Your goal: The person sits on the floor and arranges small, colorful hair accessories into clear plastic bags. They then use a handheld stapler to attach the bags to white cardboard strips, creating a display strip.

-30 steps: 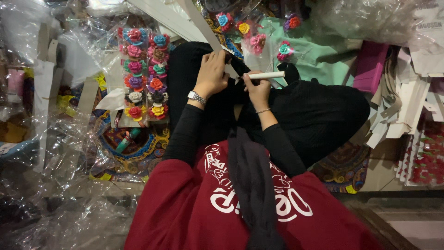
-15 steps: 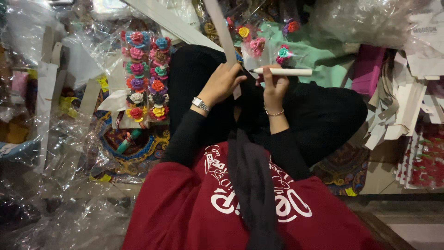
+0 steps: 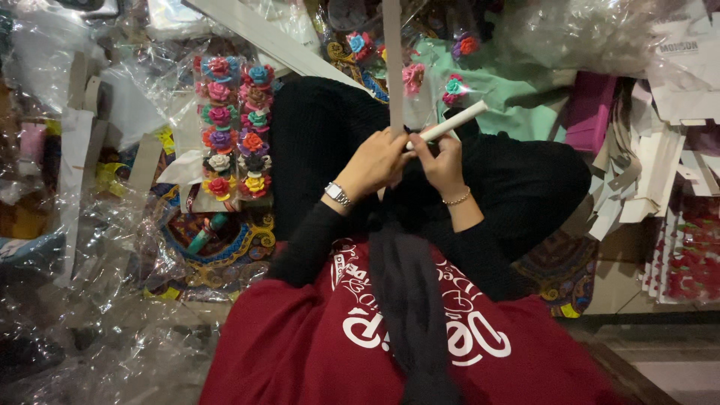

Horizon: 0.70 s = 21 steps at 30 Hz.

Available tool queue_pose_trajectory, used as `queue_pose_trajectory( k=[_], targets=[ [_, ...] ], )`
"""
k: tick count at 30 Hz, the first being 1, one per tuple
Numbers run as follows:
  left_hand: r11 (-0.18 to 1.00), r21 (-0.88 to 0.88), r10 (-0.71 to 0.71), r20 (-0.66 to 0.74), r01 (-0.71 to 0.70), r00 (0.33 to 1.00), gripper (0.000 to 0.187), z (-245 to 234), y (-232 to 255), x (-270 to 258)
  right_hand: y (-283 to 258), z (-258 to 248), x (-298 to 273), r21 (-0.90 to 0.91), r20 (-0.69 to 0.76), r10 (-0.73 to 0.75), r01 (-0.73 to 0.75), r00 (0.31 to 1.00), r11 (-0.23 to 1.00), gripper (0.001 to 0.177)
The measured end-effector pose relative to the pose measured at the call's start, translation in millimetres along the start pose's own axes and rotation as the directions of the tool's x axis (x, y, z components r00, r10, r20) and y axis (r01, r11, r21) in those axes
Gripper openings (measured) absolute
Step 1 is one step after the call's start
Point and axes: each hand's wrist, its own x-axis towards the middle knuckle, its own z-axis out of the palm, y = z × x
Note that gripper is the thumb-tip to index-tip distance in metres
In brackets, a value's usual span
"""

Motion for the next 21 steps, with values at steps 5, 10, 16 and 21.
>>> queue_pose_trajectory(
  k=[5,10,16,21],
  targets=[
    [0.906,-0.118,-0.354,0.311,0.405,0.882,0.058,-2,23,12,10,-29,19,0.041,0.023,0.171,-0.171,0.985,0.984,0.013],
    [0.877,0.047,-0.457,0.392,0.479,0.798,0.071,-16,41,23,4,-66,68,-0.593,0.066,0.223,-0.141,0.973,0.792,0.038],
    [0.823,0.327,-0.565,0.395,0.464,0.724,0.070,31,27,22,24,-51,88,-0.796,0.287,0.507,-0.092,0.813,0.598,0.054],
    [0.804,0.412,-0.579,0.384,0.428,0.719,0.070,48,21,22,39,-47,84,-0.838,0.317,0.596,-0.076,0.738,0.541,0.053]
  ],
)
